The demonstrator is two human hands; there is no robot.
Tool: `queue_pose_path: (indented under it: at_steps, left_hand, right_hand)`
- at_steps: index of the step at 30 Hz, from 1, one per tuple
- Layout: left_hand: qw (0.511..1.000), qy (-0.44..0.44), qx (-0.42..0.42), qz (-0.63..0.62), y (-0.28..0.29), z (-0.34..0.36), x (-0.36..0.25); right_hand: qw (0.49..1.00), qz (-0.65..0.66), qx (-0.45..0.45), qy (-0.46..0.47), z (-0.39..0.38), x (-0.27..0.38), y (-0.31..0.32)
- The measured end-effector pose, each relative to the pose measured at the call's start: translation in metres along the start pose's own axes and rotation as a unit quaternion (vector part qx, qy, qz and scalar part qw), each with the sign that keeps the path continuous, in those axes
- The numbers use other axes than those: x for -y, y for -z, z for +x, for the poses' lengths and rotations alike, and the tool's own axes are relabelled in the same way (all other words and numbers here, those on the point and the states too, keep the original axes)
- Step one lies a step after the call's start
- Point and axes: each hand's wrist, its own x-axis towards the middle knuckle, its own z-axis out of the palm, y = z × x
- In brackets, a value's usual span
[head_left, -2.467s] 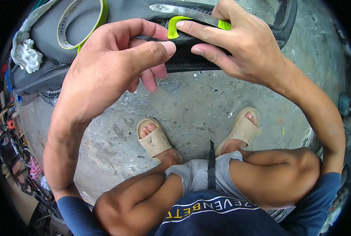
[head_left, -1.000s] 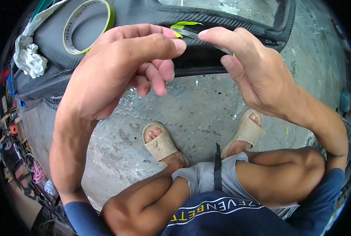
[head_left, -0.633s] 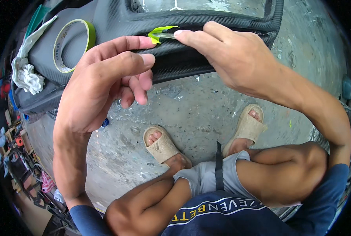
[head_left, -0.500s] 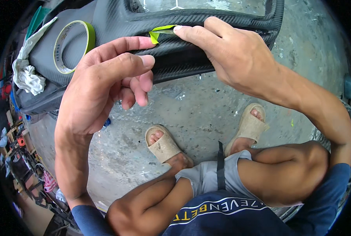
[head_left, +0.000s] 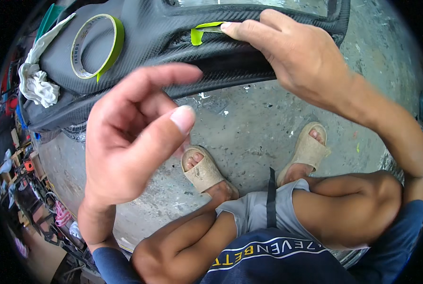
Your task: The person wipes a dark textured automotive part with a cloth, uses a small green-handled tool to apply a substance along an edge, and applies strips of yellow adhesive tape to a specific cutout. They also stir a blue container with a small metal tool.
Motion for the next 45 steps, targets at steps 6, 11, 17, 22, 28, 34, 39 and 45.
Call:
queue_pose_path:
  at_steps: [6, 11, 17, 22, 28, 34, 39, 45]
  left_hand:
    - [0.857, -0.257, -0.052, 0.444, 0.015, 0.023, 0.016]
    - [0.808, -0.265, -0.025, 0.526, 0.016, 0.034, 0.02]
    - [0.799, -0.274, -0.043, 0.533, 0.014, 0.036, 0.025]
    - [0.831, -0.256, -0.038, 0.492, 0.01, 0.034, 0.022]
    - [0.855, -0.227, -0.035, 0.465, -0.008, 0.029, 0.023]
    - [0.842, -0.222, -0.011, 0.491, -0.002, 0.026, 0.02]
    - [0.894, -0.211, 0.007, 0.394, 0.01, 0.031, 0.029]
    - [0.905, -0.199, 0.013, 0.374, 0.013, 0.033, 0.036]
  right_hand:
    - [0.999, 0.022, 0.038, 0.031, 0.002, -0.01, 0.011]
    - [0.998, 0.01, 0.049, 0.036, 0.003, -0.004, 0.014]
    - [0.995, -0.037, 0.06, 0.072, 0.011, -0.006, 0.017]
    - [0.991, -0.077, 0.027, 0.107, 0.008, -0.01, 0.012]
    - [0.998, -0.006, 0.005, 0.055, 0.0, -0.016, 0.004]
    - [0.997, -0.001, 0.016, 0.074, 0.006, -0.01, 0.013]
    - [0.997, -0.038, 0.031, 0.051, 0.008, -0.007, 0.014]
    - [0.998, 0.003, 0.056, 0.038, 0.012, 0.012, 0.033]
